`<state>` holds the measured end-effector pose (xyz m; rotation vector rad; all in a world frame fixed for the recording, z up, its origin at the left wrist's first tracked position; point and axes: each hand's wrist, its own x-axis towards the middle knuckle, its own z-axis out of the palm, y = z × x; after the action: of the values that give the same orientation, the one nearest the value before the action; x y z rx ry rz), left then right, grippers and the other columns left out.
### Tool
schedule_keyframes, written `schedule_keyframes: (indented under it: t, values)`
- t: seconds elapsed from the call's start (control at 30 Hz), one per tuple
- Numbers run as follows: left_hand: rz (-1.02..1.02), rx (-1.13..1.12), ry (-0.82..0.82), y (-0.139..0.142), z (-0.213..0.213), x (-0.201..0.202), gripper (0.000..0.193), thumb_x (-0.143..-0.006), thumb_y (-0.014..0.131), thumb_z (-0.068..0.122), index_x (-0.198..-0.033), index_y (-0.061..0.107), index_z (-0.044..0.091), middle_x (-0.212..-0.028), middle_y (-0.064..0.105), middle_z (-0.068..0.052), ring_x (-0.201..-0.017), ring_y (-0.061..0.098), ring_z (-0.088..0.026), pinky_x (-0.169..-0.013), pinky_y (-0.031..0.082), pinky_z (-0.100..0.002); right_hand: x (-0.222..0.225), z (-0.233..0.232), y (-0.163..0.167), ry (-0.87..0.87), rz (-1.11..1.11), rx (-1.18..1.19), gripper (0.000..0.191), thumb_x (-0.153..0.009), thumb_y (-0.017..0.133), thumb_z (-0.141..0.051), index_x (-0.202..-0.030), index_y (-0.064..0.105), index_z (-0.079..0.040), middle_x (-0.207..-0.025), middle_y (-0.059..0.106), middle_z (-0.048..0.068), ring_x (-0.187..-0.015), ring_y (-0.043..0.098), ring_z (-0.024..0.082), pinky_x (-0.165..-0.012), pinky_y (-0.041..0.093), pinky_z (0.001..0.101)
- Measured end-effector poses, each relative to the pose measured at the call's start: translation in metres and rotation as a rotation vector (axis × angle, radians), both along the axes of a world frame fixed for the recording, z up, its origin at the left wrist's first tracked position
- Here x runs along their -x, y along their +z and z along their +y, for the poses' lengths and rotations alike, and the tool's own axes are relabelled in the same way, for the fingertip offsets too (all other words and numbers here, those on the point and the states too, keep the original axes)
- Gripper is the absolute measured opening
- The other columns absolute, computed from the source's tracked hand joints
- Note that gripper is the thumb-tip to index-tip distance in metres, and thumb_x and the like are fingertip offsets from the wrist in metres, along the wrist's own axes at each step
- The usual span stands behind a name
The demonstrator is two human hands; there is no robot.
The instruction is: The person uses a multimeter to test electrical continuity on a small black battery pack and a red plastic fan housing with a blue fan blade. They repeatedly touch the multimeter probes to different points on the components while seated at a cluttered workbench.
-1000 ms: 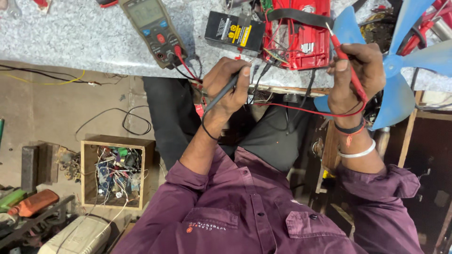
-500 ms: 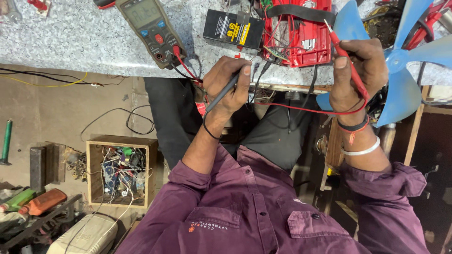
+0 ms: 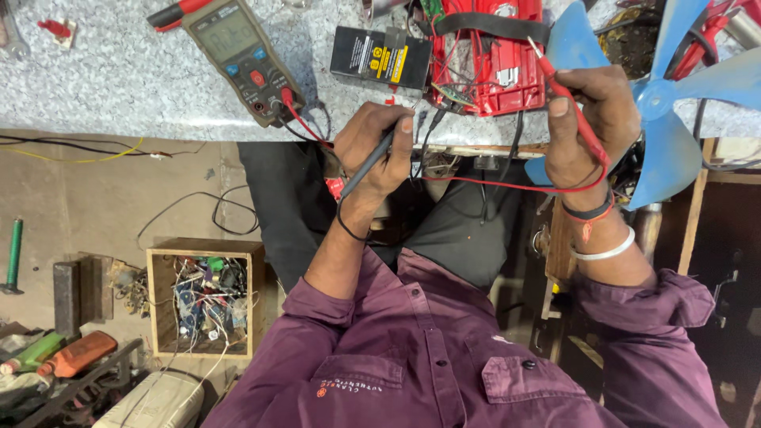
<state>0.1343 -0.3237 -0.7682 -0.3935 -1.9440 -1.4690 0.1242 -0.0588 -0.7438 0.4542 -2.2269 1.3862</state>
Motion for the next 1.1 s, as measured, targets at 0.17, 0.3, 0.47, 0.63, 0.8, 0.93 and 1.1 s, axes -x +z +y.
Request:
schedule_keyframes:
  t: [0.17,0.3,0.47,0.63,0.8,0.93,1.1]
  values:
    - [-0.018,0.008,0.022,0.002,0.003,-0.002,0.007,-0.099,0.067,0.007,-0.098,0.067,0.000,-0.086,0.070,-0.013,-0.074,0.069,-0.027,-0.067,0.054,-0.035,0.000,0.001,0.008,-0.007,0.026,-0.076,0.028,-0.113,0.071,-0.026,-0.117,0.068,0.002,-0.104,0.069,0.014,-0.091,0.064,0.021,-0.084,0.051,0.0301]
    - [-0.033,0.015,0.020,0.004,0.006,-0.007,0.009,-0.099,0.066,0.008,-0.097,0.067,-0.001,-0.088,0.070,-0.015,-0.078,0.070,-0.029,-0.072,0.056,-0.036,-0.003,-0.001,0.018,-0.022,0.050,-0.116,0.019,-0.108,0.071,-0.018,-0.113,0.070,0.000,-0.102,0.071,0.014,-0.093,0.068,0.024,-0.080,0.053,0.0322]
    - [-0.063,0.029,0.036,0.005,0.012,-0.013,0.014,-0.101,0.065,0.011,-0.099,0.068,-0.002,-0.090,0.071,-0.015,-0.081,0.071,-0.029,-0.075,0.057,-0.036,-0.008,-0.003,0.026,0.000,0.049,-0.109,0.015,-0.100,0.072,-0.009,-0.112,0.070,-0.001,-0.102,0.071,0.015,-0.091,0.069,0.026,-0.081,0.054,0.0359]
    - [-0.054,0.040,0.041,0.001,0.014,-0.020,0.016,-0.104,0.063,0.013,-0.100,0.068,-0.002,-0.089,0.070,-0.016,-0.080,0.070,-0.027,-0.074,0.056,-0.035,-0.013,-0.003,0.022,0.026,0.046,-0.102,0.019,-0.096,0.073,-0.008,-0.114,0.070,-0.002,-0.103,0.072,0.014,-0.089,0.069,0.026,-0.078,0.054,0.0357]
    - [-0.016,0.046,0.052,-0.007,0.016,-0.022,0.019,-0.105,0.063,0.014,-0.100,0.068,-0.003,-0.087,0.069,-0.016,-0.076,0.068,-0.026,-0.071,0.054,-0.035,-0.018,-0.004,0.010,0.053,0.061,-0.055,0.019,-0.097,0.073,-0.006,-0.115,0.070,-0.003,-0.103,0.072,0.013,-0.086,0.069,0.023,-0.076,0.054,0.0333]
    - [0.007,0.064,0.078,-0.014,0.016,-0.026,0.021,-0.104,0.063,0.016,-0.098,0.069,-0.003,-0.085,0.068,-0.015,-0.073,0.066,-0.026,-0.067,0.052,-0.034,-0.024,-0.006,0.001,0.056,0.070,-0.027,0.019,-0.097,0.074,-0.006,-0.116,0.070,-0.003,-0.103,0.070,0.011,-0.085,0.068,0.021,-0.074,0.054,0.0321]
    - [0.021,0.082,0.094,-0.024,0.018,-0.035,0.022,-0.105,0.062,0.017,-0.098,0.069,-0.002,-0.083,0.067,-0.014,-0.071,0.065,-0.025,-0.066,0.051,-0.033,-0.034,-0.005,-0.004,0.058,0.085,-0.030,0.019,-0.098,0.073,-0.006,-0.116,0.070,-0.003,-0.102,0.070,0.011,-0.087,0.068,0.021,-0.077,0.055,0.0323]
